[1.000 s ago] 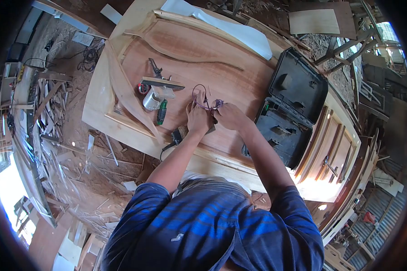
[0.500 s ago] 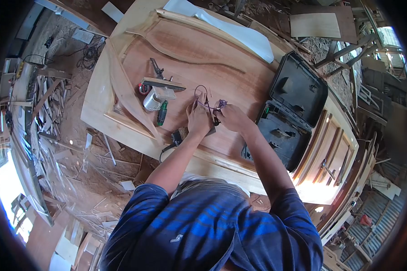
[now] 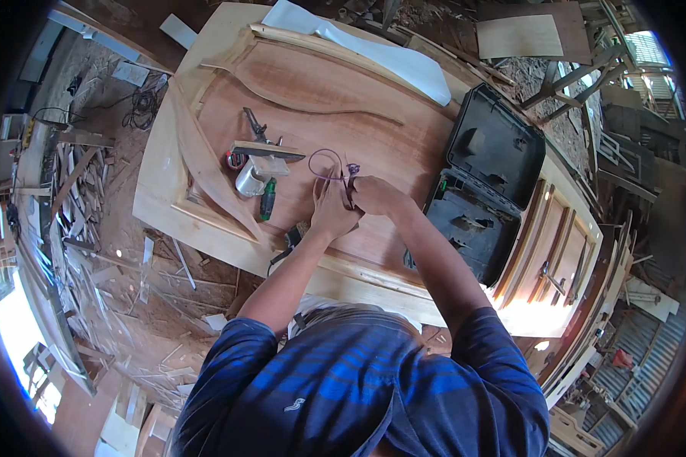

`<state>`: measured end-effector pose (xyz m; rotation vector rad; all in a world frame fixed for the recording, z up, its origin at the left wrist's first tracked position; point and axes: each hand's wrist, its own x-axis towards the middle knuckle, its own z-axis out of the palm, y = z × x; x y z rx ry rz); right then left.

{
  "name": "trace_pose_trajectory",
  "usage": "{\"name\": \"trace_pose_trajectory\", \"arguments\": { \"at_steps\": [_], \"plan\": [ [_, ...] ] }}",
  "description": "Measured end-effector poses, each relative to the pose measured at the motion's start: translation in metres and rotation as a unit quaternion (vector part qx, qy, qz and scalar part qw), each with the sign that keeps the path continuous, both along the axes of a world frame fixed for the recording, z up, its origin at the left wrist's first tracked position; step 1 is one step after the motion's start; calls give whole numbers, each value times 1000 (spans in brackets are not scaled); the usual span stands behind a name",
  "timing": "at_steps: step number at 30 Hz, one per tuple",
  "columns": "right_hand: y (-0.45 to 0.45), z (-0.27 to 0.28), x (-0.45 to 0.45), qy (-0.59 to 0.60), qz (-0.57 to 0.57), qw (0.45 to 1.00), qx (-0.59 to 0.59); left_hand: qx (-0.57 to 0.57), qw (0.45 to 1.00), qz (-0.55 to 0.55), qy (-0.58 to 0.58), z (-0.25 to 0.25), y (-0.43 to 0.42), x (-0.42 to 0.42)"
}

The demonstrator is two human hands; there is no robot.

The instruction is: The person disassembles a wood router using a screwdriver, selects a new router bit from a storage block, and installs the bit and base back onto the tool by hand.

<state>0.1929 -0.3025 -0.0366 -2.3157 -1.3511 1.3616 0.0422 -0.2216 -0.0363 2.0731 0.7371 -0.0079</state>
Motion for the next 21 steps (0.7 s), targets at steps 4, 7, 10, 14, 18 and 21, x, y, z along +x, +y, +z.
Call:
{"name": "trace_pose_trajectory", "arguments": {
  "at_steps": [4, 7, 10, 14, 18, 21],
  "plan": [
    [29, 60, -1, -7, -120, 989, 88, 73, 996, -44, -3, -38, -1, -3],
    [39, 12, -9, 8, -361, 856, 369, 61, 998, -5, 0, -33, -7, -2],
    [73, -2, -18, -59, -465, 800, 376, 38, 999, -7, 11, -32, -2, -1],
    [83, 4, -19, -63, -486, 832, 260, 61, 998, -28, 17, -42, 0, -1],
    [87, -11, -18, -113, -477, 827, 274, 82, 996, -33, 12, -38, -4, -1],
    [87, -14, -14, -118, -470, 840, 242, 91, 995, -25, -15, -43, -4, -4]
  ]
}}
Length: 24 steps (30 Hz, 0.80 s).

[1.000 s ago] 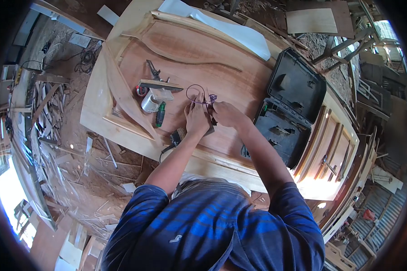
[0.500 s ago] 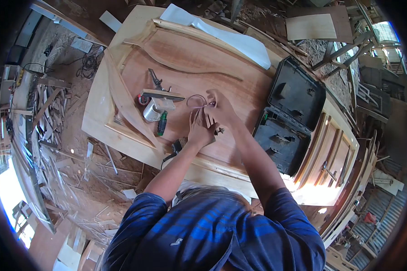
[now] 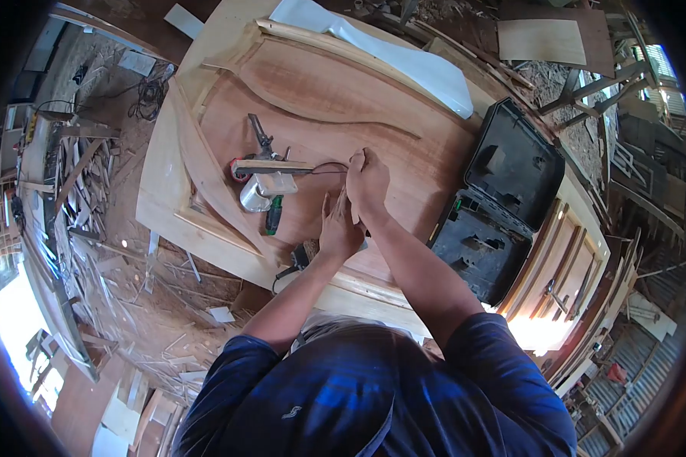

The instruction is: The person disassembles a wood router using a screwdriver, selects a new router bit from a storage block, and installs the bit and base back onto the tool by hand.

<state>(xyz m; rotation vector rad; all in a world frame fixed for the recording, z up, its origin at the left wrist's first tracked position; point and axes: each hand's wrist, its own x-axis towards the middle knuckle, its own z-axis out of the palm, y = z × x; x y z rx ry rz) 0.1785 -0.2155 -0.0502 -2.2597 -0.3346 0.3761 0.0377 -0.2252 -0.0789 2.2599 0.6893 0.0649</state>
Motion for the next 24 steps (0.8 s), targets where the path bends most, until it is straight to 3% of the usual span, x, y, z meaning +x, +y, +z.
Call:
{"name": "trace_pose_trajectory", "arguments": {
  "at_steps": [12, 24],
  "plan": [
    [19, -21, 6, -9, 27, 987, -159, -27, 999, 31, 4, 9, 0, 5],
    [21, -14, 6, 23, 17, 988, -151, -17, 997, 61, 36, 30, 3, 12]
  ]
}}
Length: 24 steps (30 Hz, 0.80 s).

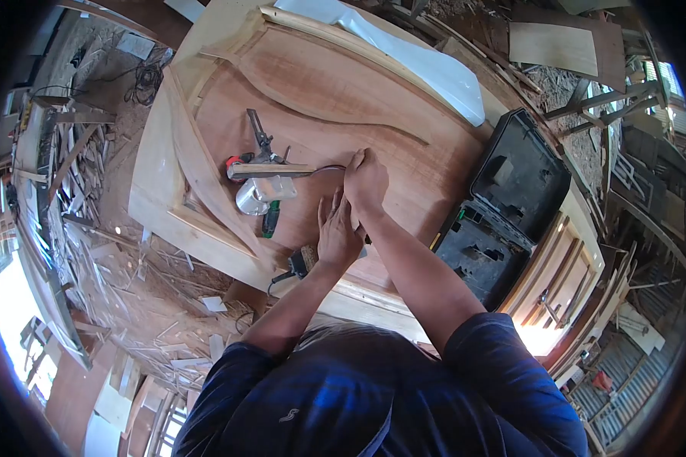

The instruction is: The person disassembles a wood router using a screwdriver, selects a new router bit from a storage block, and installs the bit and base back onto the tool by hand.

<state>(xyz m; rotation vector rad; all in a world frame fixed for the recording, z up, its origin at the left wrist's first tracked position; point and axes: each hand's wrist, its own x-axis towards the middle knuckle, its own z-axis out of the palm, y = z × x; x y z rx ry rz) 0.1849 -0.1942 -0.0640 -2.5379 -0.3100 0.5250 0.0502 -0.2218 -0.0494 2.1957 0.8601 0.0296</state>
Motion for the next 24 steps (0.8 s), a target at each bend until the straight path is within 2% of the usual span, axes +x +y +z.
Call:
{"name": "trace_pose_trajectory", "arguments": {
  "at_steps": [7, 12, 15, 18, 19, 20, 22, 23, 24],
  "plan": [
    [2, -11, 3, 14, -1, 1000, -20, -7, 1000, 1, 26, -6, 0, 1],
    [3, -13, 5, 14, -4, 1000, -17, 27, 1000, 0, 2, -16, -5, -1],
    [-11, -12, 10, 61, -14, 995, 83, 6, 1000, 4, -1, 2, -6, 0],
    [-47, -2, 12, 122, -63, 956, 260, 1, 1000, 11, -5, 13, -3, 6],
    [-68, 7, 11, 109, -12, 970, 216, -3, 1000, 14, 4, 16, -3, 6],
    [-87, 15, 9, 153, 34, 971, 180, -9, 1000, 17, 14, 19, -5, 6],
    [-115, 21, 7, 238, 127, 957, 106, -8, 1000, 22, -1, 19, -6, 6],
    [-123, 3, 8, 279, 178, 941, 77, -6, 1000, 24, -7, 17, -6, 4],
    [-127, 3, 9, 217, 207, 951, 69, -4, 1000, 25, -13, 14, -6, 1]
  ]
}}
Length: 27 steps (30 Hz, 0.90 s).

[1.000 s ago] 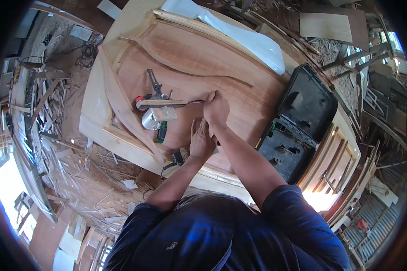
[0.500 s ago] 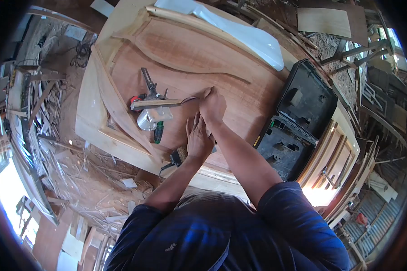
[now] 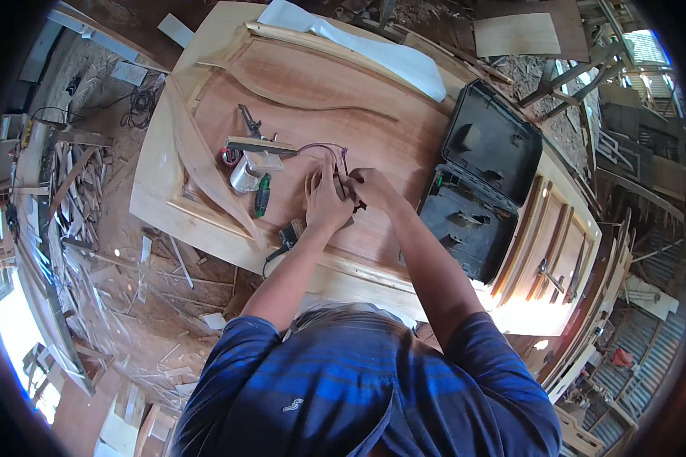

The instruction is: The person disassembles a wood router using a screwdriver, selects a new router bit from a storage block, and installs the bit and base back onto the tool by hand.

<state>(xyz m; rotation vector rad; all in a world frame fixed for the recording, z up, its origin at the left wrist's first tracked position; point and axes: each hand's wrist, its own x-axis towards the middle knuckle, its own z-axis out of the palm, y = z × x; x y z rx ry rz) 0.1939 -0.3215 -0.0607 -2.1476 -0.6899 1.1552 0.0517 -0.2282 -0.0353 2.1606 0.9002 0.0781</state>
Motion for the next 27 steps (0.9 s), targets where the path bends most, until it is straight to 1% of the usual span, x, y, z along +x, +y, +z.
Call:
{"name": "trace_pose_trajectory", "arguments": {
  "at_steps": [2, 3, 4, 6, 7, 10, 13, 16, 19, 22, 25, 27],
  "plan": [
    [-3, 4, -2, -125, 45, 991, 24, 1, 998, -10, -60, -21, 3, -8],
    [-1, 24, -2, -126, -19, 990, 63, 9, 997, -14, -82, -38, 7, -12],
    [-2, 38, 0, -130, -32, 989, 68, 13, 995, -19, -102, -41, 8, -13],
    [-7, 62, 12, -142, -59, 985, 77, 9, 999, -13, -50, -41, 6, -12],
    [-11, 70, 13, -126, -49, 988, 77, 7, 1000, -10, -27, -39, 4, -10],
    [-20, 80, -5, -243, 21, 968, 60, 51, 998, -33, -25, -37, 2, -11],
    [-22, 76, -29, -269, 24, 961, 52, 25, 999, -26, -3, -29, 3, -9],
    [-21, 70, -41, -263, 20, 963, 54, 44, 999, -21, -1, -24, 2, -8],
    [-21, 65, -47, -259, 33, 964, 55, 39, 999, -22, -3, -19, 3, -8],
    [-20, 57, -50, -252, 44, 966, 32, 25, 999, -20, -12, -18, 4, -8],
    [-15, 51, -49, -258, 40, 963, 61, 35, 999, -11, -10, -19, 2, -8],
    [-13, 53, -46, -253, 59, 963, 66, 31, 999, -9, -21, -19, 1, -9]
  ]
}}
